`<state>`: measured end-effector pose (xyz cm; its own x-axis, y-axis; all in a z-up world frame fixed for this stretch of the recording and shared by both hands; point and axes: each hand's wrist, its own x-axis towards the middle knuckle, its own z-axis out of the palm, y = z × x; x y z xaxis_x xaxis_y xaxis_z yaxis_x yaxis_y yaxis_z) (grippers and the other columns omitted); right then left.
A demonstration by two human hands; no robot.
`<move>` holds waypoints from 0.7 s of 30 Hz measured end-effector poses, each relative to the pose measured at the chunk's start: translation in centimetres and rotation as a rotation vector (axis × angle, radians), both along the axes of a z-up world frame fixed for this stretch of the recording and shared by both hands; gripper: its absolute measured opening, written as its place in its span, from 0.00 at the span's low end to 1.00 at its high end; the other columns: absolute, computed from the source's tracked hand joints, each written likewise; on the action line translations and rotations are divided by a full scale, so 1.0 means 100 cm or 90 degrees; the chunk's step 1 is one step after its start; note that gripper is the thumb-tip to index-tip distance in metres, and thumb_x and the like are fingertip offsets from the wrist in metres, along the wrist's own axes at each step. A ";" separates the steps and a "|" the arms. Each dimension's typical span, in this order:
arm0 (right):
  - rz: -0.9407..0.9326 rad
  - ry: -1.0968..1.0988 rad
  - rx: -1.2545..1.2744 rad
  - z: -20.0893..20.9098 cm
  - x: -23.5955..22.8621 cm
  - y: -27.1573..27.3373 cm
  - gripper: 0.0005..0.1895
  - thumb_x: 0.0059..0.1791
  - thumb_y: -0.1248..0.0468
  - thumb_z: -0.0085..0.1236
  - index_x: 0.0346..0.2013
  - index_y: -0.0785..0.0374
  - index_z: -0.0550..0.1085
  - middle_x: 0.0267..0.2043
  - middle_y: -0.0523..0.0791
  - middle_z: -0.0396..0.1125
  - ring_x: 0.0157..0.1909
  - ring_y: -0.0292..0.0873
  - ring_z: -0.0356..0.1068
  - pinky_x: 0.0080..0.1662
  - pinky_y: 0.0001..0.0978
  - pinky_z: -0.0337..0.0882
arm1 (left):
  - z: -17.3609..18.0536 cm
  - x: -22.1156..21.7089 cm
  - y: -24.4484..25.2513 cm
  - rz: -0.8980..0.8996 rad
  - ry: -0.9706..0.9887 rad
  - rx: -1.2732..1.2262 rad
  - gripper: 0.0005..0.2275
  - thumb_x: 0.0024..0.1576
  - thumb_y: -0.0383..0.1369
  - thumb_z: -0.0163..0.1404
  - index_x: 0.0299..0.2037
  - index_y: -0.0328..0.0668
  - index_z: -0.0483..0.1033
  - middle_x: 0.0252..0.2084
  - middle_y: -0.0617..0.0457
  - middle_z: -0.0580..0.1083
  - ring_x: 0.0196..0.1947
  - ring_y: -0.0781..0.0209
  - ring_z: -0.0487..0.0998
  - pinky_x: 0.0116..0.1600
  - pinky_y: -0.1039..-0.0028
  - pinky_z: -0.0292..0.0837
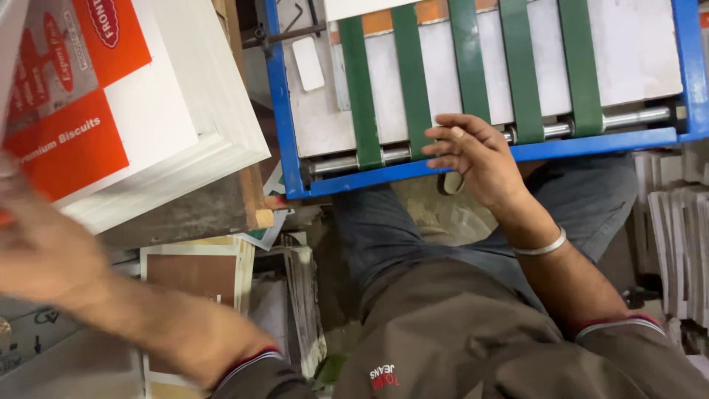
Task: The person is sitting on the floor and repeatedly feeding printed sheets into a blue manual laminating or binding machine. They pull the sheets through the rollers and then place them into a stack on their left.
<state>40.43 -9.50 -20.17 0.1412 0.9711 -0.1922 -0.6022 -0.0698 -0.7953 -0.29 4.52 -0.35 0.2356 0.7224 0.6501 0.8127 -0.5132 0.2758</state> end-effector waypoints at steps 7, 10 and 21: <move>0.081 0.089 0.187 0.063 -0.037 0.008 0.34 0.57 0.60 0.57 0.74 0.66 0.57 0.72 0.50 0.61 0.71 0.46 0.66 0.67 0.42 0.73 | -0.053 0.199 -0.082 -0.184 0.303 -0.097 0.21 0.62 0.33 0.52 0.62 0.26 0.71 0.61 0.35 0.71 0.64 0.41 0.70 0.71 0.48 0.60; -0.106 0.120 0.093 0.046 -0.024 0.013 0.31 0.57 0.65 0.54 0.73 0.68 0.58 0.71 0.50 0.62 0.70 0.48 0.66 0.70 0.43 0.71 | -0.031 0.217 -0.105 -0.320 0.285 -0.107 0.21 0.59 0.37 0.54 0.59 0.31 0.73 0.63 0.38 0.72 0.66 0.44 0.70 0.73 0.45 0.58; -0.574 -0.046 -0.009 -0.131 0.174 -0.032 0.22 0.56 0.81 0.50 0.65 0.73 0.62 0.64 0.56 0.67 0.65 0.55 0.73 0.67 0.50 0.78 | -0.004 0.047 -0.035 0.025 0.314 0.009 0.23 0.65 0.38 0.57 0.64 0.28 0.70 0.67 0.36 0.69 0.70 0.38 0.66 0.73 0.53 0.61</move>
<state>57.87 -12.66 -33.25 0.8593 0.4844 -0.1640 -0.3820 0.3948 -0.8356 4.43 0.98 -0.77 0.4907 0.7291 0.4770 0.8634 -0.4806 -0.1536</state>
